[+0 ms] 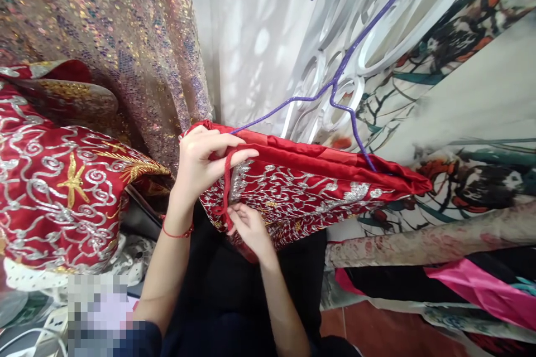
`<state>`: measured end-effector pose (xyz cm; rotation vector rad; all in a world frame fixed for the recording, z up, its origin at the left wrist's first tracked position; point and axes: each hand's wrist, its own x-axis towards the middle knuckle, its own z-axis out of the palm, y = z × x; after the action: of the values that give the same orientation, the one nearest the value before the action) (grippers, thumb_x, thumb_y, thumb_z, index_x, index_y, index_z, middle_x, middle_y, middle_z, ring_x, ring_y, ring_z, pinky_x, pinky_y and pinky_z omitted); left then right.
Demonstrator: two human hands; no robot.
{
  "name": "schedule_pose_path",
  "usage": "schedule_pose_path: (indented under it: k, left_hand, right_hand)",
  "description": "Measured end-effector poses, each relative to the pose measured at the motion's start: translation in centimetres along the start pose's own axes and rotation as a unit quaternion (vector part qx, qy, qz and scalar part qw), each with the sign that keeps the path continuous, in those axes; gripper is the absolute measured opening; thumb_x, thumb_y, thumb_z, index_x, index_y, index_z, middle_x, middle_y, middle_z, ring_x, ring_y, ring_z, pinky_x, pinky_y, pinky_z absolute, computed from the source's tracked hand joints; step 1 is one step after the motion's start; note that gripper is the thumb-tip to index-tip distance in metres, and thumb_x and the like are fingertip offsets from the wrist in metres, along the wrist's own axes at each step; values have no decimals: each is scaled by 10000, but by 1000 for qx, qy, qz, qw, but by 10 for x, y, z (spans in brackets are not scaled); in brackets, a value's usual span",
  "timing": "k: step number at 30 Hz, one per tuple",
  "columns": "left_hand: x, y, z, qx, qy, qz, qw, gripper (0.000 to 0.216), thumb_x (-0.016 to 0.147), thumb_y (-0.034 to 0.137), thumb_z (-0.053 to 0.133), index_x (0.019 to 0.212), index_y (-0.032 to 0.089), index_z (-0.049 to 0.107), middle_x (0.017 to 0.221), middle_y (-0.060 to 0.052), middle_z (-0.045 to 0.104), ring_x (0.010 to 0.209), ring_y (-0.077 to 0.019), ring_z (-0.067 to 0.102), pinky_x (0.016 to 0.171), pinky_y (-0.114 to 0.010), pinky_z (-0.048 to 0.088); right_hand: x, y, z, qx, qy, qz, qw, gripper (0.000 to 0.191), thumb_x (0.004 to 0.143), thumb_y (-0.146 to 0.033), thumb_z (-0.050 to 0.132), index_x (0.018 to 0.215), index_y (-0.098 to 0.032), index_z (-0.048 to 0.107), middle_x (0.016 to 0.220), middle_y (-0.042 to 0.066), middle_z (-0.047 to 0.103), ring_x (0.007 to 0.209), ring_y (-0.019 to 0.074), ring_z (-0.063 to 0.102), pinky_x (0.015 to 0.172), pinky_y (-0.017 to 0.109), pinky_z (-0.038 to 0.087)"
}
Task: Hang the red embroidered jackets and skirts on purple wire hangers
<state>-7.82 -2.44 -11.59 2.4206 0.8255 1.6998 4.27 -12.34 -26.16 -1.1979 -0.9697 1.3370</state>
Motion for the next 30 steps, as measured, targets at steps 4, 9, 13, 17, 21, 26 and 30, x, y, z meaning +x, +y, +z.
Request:
schedule_pose_path:
  k: [4,9,13,17,21,26,30]
  left_hand:
    - [-4,-15,2,-21,58,-36,997,320,906,528,654,803,225,655,491,84,406,475,-91,365,622,-295,375]
    - [-9,-35,9,74,188,-38,979,305,814,511,762,841,242,622,699,16,523,702,-161,509,751,-351,435]
    - [-14,-39,16,81,200,-67,974,481,731,545,817,1054,244,627,1120,-82,620,1105,-266,564,978,-443,451]
    - [-19,-49,22,13,160,-157,974,484,837,453,738,1221,202,585,1183,-99,640,1100,-221,609,967,-369,486]
    - [-17,-66,22,-38,183,-218,958,251,884,365,658,1057,184,674,977,-50,704,866,-155,652,827,-285,512]
    - [-15,-83,20,-55,280,-240,928,218,842,392,675,806,178,649,737,8,617,686,-112,560,669,-235,464]
    - [-17,-90,22,-171,298,-298,891,296,779,430,706,711,174,574,670,29,520,612,-85,458,593,-224,416]
  right_hand:
    - [-54,-76,-59,-241,177,-206,932,252,935,-402,606,1039,-211,734,840,37,732,671,160,706,663,306,579]
    - [-74,-135,-124,-560,443,-417,563,307,837,-344,760,1131,-257,741,1256,149,634,1223,365,580,1048,564,456]
    - [-67,-143,-161,-638,333,-423,551,321,896,-382,689,1179,-232,692,1361,167,575,1309,363,517,1078,568,429]
    - [-72,-133,-191,-603,335,-457,561,239,901,-258,656,1139,-272,679,1203,128,689,1129,281,657,981,460,517]
    - [-80,-125,-199,-576,345,-491,555,197,846,-218,698,1022,-304,691,1081,86,755,971,247,732,854,398,573]
    - [-79,-124,-194,-553,372,-495,558,150,840,-223,675,977,-284,678,1051,94,781,905,264,761,790,411,584]
    - [-74,-124,-194,-564,383,-504,530,170,835,-198,686,988,-270,671,1033,100,778,890,255,758,795,387,563]
